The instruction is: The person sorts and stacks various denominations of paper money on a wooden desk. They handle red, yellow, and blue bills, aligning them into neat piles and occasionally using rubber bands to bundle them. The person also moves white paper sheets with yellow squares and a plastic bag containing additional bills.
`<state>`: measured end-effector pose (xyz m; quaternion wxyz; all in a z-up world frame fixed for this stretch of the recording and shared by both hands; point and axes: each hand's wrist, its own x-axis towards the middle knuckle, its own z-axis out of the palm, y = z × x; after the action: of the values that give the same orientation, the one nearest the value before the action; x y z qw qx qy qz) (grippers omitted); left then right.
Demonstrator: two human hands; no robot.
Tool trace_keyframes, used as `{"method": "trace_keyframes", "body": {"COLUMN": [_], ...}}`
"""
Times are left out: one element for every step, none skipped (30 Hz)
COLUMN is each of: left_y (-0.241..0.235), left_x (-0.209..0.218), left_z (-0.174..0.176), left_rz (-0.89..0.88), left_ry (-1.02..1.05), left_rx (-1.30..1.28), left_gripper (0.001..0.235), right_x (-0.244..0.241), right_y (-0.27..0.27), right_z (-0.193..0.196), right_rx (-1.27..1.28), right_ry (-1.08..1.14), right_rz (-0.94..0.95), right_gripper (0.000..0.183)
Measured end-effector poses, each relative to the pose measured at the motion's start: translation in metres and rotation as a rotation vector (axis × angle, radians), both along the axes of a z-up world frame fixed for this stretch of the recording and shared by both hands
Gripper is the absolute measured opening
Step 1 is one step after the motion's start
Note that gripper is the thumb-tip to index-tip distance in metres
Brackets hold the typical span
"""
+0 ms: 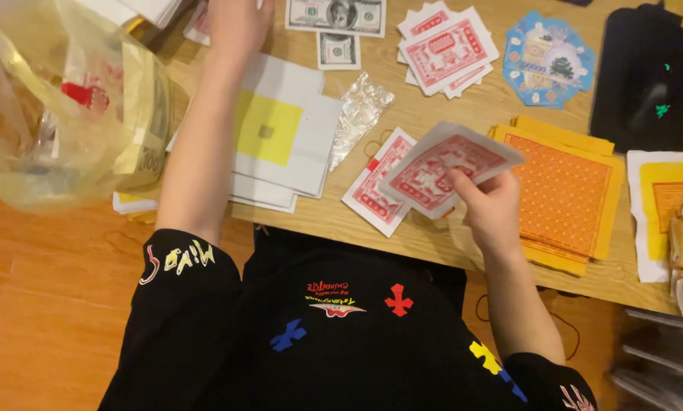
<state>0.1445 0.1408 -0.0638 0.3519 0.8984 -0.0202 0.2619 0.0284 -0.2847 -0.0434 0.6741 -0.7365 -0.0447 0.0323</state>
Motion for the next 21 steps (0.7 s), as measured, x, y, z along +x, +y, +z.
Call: {"method": "trace_keyframes", "body": {"left_y": [0.01,0.021,0.026,0.031,0.037,0.039,0.041,0.044,0.045,0.045,0.047,0.052,0.059,0.065,0.062,0.058,0.054,0.054,0.052,0.051,0.048], "left_x": [0.015,0.032,0.036,0.042,0.046,0.051,0.054,0.056,0.056,0.056,0.055,0.056,0.059,0.062,0.054,0.045,0.035,0.034,0.031,0.029,0.026], "left_z": [-0.013,-0.025,-0.034,-0.043,-0.052,-0.057,-0.063,-0.07,-0.07,-0.071,-0.072,-0.078,-0.082,-0.086,-0.073,-0.06,-0.048,-0.042,-0.038,-0.033,-0.028], "left_rz": [0.167,0.335,0.325,0.406,0.49,0.483,0.517,0.551,0.547,0.555,0.565,0.564,0.518,0.472,0.475,0.356,0.237,0.239,0.272,0.304,0.307], "left_ry": [0.096,0.19,0.184,0.217,0.251,0.245,0.211,0.176,0.176,0.171,0.167,0.17,0.142,0.113,0.11,0.158,0.205,0.202,0.216,0.23,0.225], "left_rx": [0.144,0.286,0.289,0.36,0.43,0.433,0.54,0.647,0.649,0.654,0.658,0.659,0.739,0.819,0.819,0.705,0.591,0.593,0.629,0.665,0.664], "left_gripper": [0.025,0.038,0.038,0.041,0.046,0.046,0.035,0.025,0.025,0.025,0.03,0.03,0.034,0.048,0.048,0.043,0.053,0.053,0.042,0.03,0.03], "right_x": [-0.002,-0.003,-0.004,-0.005,-0.005,-0.005,-0.006,-0.008,-0.006,-0.005,-0.004,-0.005,-0.005,-0.004,-0.004,-0.004,-0.005,-0.005,-0.005,-0.005,-0.005], "right_y": [-0.001,-0.002,-0.002,-0.003,-0.003,-0.002,-0.001,0.001,0.001,0.001,0.002,0.001,0.001,0.001,0.001,0.002,0.002,0.003,0.003,0.003,0.003], "right_z": [0.002,0.003,0.005,0.006,0.007,0.014,0.021,0.027,0.025,0.022,0.019,0.016,0.014,0.012,0.012,0.012,0.011,0.011,0.011,0.011,0.011], "right_rx": [-0.021,-0.042,-0.04,-0.037,-0.034,-0.031,-0.045,-0.059,-0.057,-0.052,-0.049,-0.049,-0.038,-0.028,-0.026,-0.008,0.011,0.013,-0.003,-0.018,-0.018], "right_ry": [0.007,0.015,0.011,0.017,0.024,0.021,0.046,0.071,0.073,0.059,0.045,0.048,0.039,0.03,0.026,0.032,0.039,0.036,0.051,0.065,0.06], "right_rz": [0.001,0.001,-0.01,-0.016,-0.02,-0.028,-0.008,0.013,0.01,0.014,0.021,0.021,0.04,0.059,0.06,0.058,0.055,0.056,0.041,0.025,0.026], "right_gripper": [0.017,0.015,0.015,0.016,0.016,0.016,0.019,0.023,0.023,0.02,0.016,0.016,0.016,0.016,0.016,0.017,0.018,0.018,0.018,0.018,0.018]}}
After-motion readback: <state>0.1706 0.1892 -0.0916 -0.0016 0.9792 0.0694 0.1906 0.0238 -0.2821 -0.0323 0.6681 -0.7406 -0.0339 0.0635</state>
